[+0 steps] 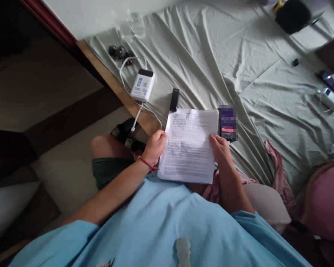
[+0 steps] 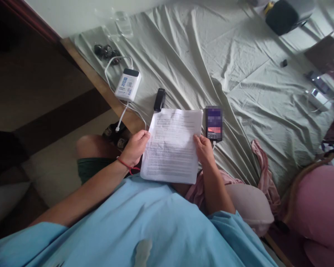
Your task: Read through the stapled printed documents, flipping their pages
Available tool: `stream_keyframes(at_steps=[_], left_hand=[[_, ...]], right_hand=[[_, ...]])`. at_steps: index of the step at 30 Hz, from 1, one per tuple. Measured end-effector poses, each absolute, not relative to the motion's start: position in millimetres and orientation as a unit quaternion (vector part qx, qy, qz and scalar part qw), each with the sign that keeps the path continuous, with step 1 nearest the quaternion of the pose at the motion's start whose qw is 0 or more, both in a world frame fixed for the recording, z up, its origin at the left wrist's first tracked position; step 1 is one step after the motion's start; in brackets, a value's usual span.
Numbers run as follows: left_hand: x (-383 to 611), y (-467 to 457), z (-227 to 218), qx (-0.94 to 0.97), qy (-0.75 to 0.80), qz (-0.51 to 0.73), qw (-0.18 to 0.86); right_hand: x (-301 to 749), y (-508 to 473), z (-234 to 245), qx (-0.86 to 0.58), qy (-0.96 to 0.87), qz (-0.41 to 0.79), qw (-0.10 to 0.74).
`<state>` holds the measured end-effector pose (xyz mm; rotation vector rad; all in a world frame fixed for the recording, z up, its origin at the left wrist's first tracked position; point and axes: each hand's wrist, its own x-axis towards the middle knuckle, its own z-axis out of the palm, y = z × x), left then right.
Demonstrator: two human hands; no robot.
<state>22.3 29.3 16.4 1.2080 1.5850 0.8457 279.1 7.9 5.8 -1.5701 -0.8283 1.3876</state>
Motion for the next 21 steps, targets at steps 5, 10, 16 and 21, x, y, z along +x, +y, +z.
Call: stream_keyframes(at_steps=[5,10,16,21], left_hand=[[18.8,19.1,7.8,0.486,0.612,0.358,0.512],[16.6,15.0,8.3,0.477,0.61,0.342,0.532],[16.7,11.7,5.9,0.474,0.626,0.329,0.524],[15.6,4.7,3.4,0.46,0.624,0.341,0.533]], right_hand=[[276.4,8.8,3.8,-0.647,-0.326,0.541,0.429],[276.2,7.5,3.5,-0.654,-0.379,0.492,0.432],[282.3,7.2,-2.6,-0.685,-0.433,0.432,0.396],[282.5,7.7,-4.8,-0.685,-0.454,0.425,0.379]])
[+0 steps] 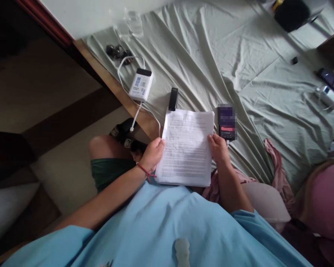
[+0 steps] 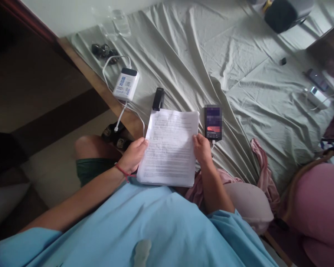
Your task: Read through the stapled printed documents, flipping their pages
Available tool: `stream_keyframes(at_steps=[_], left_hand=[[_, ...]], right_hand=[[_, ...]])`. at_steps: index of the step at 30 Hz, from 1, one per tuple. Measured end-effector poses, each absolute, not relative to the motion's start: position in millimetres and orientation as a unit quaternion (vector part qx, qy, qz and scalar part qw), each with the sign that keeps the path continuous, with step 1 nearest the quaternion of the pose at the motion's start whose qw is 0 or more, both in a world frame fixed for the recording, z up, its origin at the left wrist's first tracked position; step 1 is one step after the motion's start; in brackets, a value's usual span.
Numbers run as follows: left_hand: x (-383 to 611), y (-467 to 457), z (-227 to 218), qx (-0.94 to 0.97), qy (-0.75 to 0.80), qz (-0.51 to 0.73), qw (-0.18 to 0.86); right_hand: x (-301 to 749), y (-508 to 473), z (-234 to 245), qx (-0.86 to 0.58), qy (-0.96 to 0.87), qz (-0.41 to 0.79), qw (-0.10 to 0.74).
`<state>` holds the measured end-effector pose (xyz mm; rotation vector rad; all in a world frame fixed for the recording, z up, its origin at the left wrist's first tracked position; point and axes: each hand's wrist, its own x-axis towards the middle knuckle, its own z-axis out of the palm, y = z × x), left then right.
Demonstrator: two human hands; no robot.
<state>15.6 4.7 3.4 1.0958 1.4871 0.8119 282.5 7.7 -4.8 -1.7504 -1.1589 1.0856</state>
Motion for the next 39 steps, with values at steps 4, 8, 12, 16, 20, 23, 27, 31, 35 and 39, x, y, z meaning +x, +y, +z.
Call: stream_keyframes(at_steps=[4,8,12,16,20,23,27,31,35,39], left_hand=[[14.2,-2.0,4.2,0.452,0.615,0.355,0.54],[11.9,-6.9,3.7,0.453,0.615,0.353,0.541],[10.5,-9.3,1.8,0.467,0.621,0.337,0.531],[10.7,-9.1,2.1,0.469,0.612,0.335,0.542],[11.0,-6.6,2.2,0.462,0.615,0.331,0.546],[11.7,-4.5,0.3,0.451,0.615,0.338,0.551],[12.9,-3.4,-1.4,0.447,0.598,0.364,0.557],[11.3,-3.3,-0.1,0.472,0.598,0.35,0.545],[8.9,-1.3,2.8,0.548,0.614,0.306,0.478],[7.8,0.8,5.1,0.6,0.614,0.28,0.43]], right_hand=[[281.2,7.0,-1.0,-0.686,-0.462,0.427,0.365],[284.3,5.4,8.1,-0.697,-0.49,0.425,0.306],[290.5,5.0,14.0,-0.696,-0.531,0.417,0.244],[294.1,5.5,11.0,-0.688,-0.54,0.425,0.235],[296.1,5.7,6.1,-0.684,-0.527,0.443,0.24],[296.4,5.6,3.1,-0.675,-0.501,0.477,0.258],[293.3,5.5,-0.5,-0.646,-0.455,0.528,0.312],[288.1,5.9,3.4,-0.665,-0.47,0.495,0.302],[283.8,6.1,21.9,-0.755,-0.548,0.266,0.243],[281.2,12.7,50.7,-0.752,-0.616,0.089,0.217]])
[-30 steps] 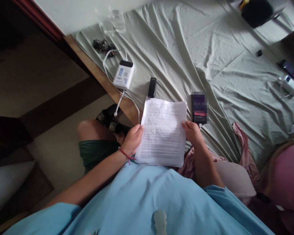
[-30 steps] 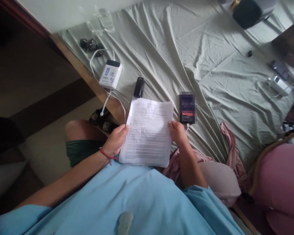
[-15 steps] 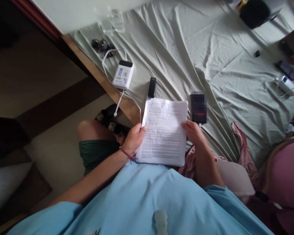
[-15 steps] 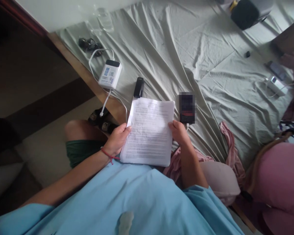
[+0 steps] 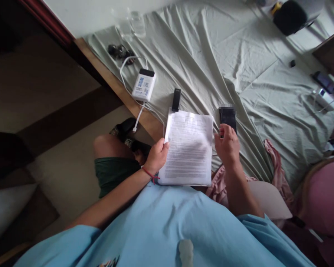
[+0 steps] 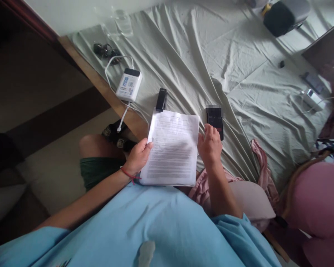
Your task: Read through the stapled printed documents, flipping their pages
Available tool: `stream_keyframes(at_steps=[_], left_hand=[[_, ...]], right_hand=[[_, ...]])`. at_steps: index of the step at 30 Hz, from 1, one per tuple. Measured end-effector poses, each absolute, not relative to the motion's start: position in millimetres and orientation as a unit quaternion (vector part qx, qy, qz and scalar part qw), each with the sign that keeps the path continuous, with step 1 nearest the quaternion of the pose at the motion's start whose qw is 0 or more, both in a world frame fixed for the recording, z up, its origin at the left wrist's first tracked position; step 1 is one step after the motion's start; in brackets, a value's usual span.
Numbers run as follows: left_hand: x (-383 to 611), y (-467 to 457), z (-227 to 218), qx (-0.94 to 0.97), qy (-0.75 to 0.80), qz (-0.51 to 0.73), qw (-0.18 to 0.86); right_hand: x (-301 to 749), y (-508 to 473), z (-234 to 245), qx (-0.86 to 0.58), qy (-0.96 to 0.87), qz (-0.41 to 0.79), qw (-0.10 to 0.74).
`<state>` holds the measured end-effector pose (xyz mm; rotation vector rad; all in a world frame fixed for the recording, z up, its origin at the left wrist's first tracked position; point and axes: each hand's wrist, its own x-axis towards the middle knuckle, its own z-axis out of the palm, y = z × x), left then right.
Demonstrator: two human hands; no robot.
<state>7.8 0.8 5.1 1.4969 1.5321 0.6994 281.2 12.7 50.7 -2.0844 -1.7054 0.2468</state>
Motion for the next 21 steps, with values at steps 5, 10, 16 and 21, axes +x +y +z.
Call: stream_keyframes(at_steps=[5,10,16,21], left_hand=[[5.6,0.6,2.5,0.597,0.601,0.276,0.454],[5.8,1.5,-1.7,0.581,0.6,0.283,0.472],[7.2,2.1,-5.6,0.571,0.603,0.283,0.479],[7.9,1.1,-6.5,0.555,0.603,0.298,0.488]], right_hand=[[271.4,50.4,78.8,-0.711,-0.688,0.053,0.133],[248.1,107.9,63.2,-0.56,-0.817,0.106,0.091],[224.5,137.5,31.3,-0.537,-0.832,0.122,0.067],[218.9,136.8,29.5,-0.553,-0.818,0.143,0.068]])
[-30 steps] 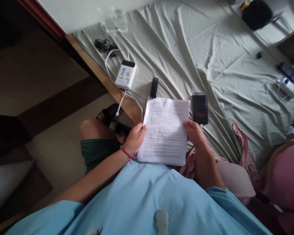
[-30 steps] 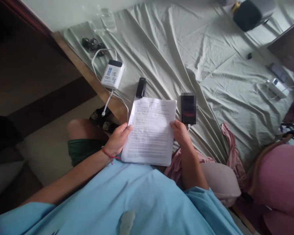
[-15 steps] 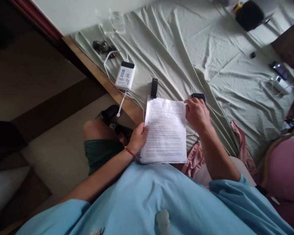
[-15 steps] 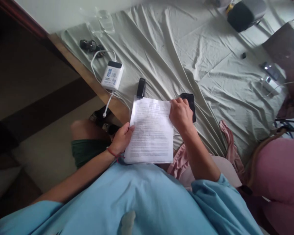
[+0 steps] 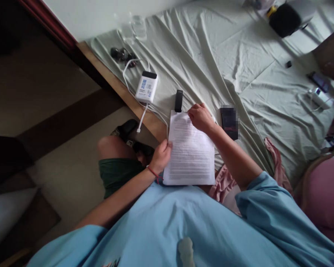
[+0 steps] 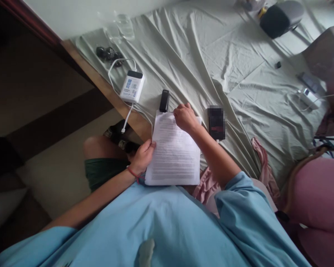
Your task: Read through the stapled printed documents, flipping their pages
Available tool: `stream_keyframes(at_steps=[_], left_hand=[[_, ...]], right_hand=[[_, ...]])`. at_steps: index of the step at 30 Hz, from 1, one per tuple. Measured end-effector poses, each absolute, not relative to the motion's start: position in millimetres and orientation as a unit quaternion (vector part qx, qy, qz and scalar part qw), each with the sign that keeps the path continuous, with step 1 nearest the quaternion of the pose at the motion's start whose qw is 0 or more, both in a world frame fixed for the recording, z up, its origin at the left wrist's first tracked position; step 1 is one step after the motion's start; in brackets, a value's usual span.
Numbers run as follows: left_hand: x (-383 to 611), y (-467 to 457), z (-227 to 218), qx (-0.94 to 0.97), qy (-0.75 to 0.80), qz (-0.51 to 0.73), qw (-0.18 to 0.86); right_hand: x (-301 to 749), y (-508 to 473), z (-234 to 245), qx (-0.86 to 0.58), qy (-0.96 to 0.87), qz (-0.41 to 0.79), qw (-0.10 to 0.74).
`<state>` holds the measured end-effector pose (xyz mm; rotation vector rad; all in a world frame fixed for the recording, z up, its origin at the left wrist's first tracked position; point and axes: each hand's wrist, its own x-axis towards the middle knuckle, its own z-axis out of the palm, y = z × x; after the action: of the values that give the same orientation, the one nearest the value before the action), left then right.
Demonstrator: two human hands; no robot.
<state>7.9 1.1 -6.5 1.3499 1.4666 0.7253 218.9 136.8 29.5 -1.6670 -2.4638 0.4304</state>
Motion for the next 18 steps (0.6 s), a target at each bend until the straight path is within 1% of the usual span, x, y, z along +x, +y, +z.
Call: stream_keyframes(at_steps=[10,15,18], left_hand=[[11.2,2.8,0.6,0.569,0.624,0.294,0.448],[11.2,2.7,2.5,0.569,0.627,0.288,0.447],[11.3,2.9,2.7,0.573,0.631,0.281,0.441]], right_hand=[[211.2,133.4,24.8,-0.571,-0.8,0.153,0.102],[212.2,127.3,26.4,-0.566,-0.805,0.149,0.096],[213.1,120.7,26.7,-0.553,-0.817,0.141,0.079]])
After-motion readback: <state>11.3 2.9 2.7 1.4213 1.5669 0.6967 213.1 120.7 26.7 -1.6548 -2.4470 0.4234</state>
